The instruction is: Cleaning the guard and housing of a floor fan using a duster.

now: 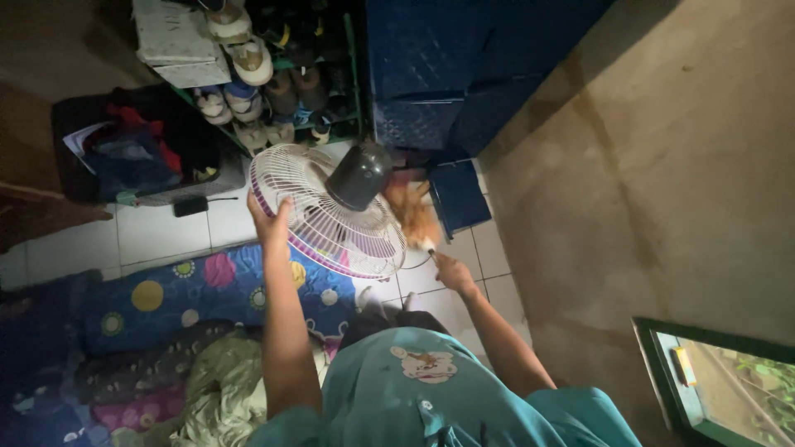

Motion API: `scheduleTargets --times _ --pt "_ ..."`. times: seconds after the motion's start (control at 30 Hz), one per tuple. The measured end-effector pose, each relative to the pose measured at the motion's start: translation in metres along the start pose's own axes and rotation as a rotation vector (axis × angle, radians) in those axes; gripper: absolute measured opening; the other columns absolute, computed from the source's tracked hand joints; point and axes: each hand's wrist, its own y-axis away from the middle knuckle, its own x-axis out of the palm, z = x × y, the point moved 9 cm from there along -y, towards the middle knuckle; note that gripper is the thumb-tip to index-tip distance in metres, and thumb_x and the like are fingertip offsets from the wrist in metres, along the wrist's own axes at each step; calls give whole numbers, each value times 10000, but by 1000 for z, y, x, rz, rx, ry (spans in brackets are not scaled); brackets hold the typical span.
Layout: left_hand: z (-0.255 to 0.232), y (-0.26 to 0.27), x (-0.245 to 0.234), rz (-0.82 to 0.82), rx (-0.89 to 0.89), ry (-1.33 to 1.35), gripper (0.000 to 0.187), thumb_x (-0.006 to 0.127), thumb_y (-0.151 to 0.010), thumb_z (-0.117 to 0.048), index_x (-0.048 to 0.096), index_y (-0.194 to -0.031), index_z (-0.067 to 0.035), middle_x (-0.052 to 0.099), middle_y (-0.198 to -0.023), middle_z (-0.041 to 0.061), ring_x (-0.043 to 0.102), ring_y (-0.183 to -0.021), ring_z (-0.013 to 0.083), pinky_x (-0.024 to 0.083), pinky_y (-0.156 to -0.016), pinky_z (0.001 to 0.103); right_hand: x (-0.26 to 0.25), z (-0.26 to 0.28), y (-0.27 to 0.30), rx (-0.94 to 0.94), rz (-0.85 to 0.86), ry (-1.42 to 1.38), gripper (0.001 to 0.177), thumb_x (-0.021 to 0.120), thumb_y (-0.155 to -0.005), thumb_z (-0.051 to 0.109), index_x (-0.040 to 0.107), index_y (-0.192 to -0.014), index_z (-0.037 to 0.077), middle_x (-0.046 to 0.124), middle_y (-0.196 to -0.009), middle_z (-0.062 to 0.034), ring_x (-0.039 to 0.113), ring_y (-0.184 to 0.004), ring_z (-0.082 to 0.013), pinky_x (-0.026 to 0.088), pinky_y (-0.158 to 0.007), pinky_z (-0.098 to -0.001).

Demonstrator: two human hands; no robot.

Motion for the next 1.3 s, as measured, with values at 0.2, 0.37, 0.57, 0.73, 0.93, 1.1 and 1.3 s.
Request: scheduleTargets --times 0.2,0.37,0.57,0.73,0.93,1.1,1.3 --pt "14 -30 -34 0 -35 -31 851 790 -882 -121 312 -1585 -85 533 -1515 149 537 -1374 275 434 -1139 378 3 -19 4 178 16 94 417 517 -975 234 599 -1384 218 729 -733 -57 672 -548 -186 538 -511 -338" --pt "-2 -29 -36 -3 -104 -62 858 795 -877 -144 306 -1582 -98 543 -1478 122 550 -1315 247 461 -1081 367 32 44 13 42 105 -292 357 509 -1024 231 578 -1361 136 700 -894 -62 650 -607 -138 539 -529 -317" --pt "-5 -30 -39 -23 -149 -88 856 780 -860 -157 316 -1578 -115 558 -1448 99 568 -1259 224 480 -997 364 61 -53 6 -324 88 6 375 591 -980 281 610 -1332 153 682 -1286 -29 700 -872 -176 559 -716 -351" --pt "-6 -43 -27 34 -23 -133 832 812 -919 -135 323 -1590 -92 525 -1509 111 543 -1343 233 453 -1101 347 -6 -8 21 225 133 484 355 532 -1049 410 648 -1372 319 764 -1205 -84 730 -1026 -308 574 -861 -425" --pt "-4 -30 2 55 -203 -158 827 779 -848 -135 346 -1553 -115 571 -1418 108 560 -1211 256 469 -944 385 -34 70 -41 -86 -87 703 494 517 -923 140 660 -1339 366 702 -1143 -139 710 -972 -344 583 -803 -467" --pt "-31 -19 40 190 -14 -193 849 780 -870 -138 310 -1576 -95 544 -1480 133 540 -1333 259 438 -1114 364 -53 81 -74 -127 -229 709 444 507 -938 105 667 -1295 314 697 -1110 -141 695 -973 -372 589 -753 -485" --pt "-32 -21 39 161 9 -225 856 765 -880 -109 289 -1589 -53 503 -1514 155 511 -1361 256 424 -1132 360 -41 -55 -84 225 -174 626 328 525 -984 216 656 -1274 296 709 -1141 -176 717 -963 -410 573 -807 -519"
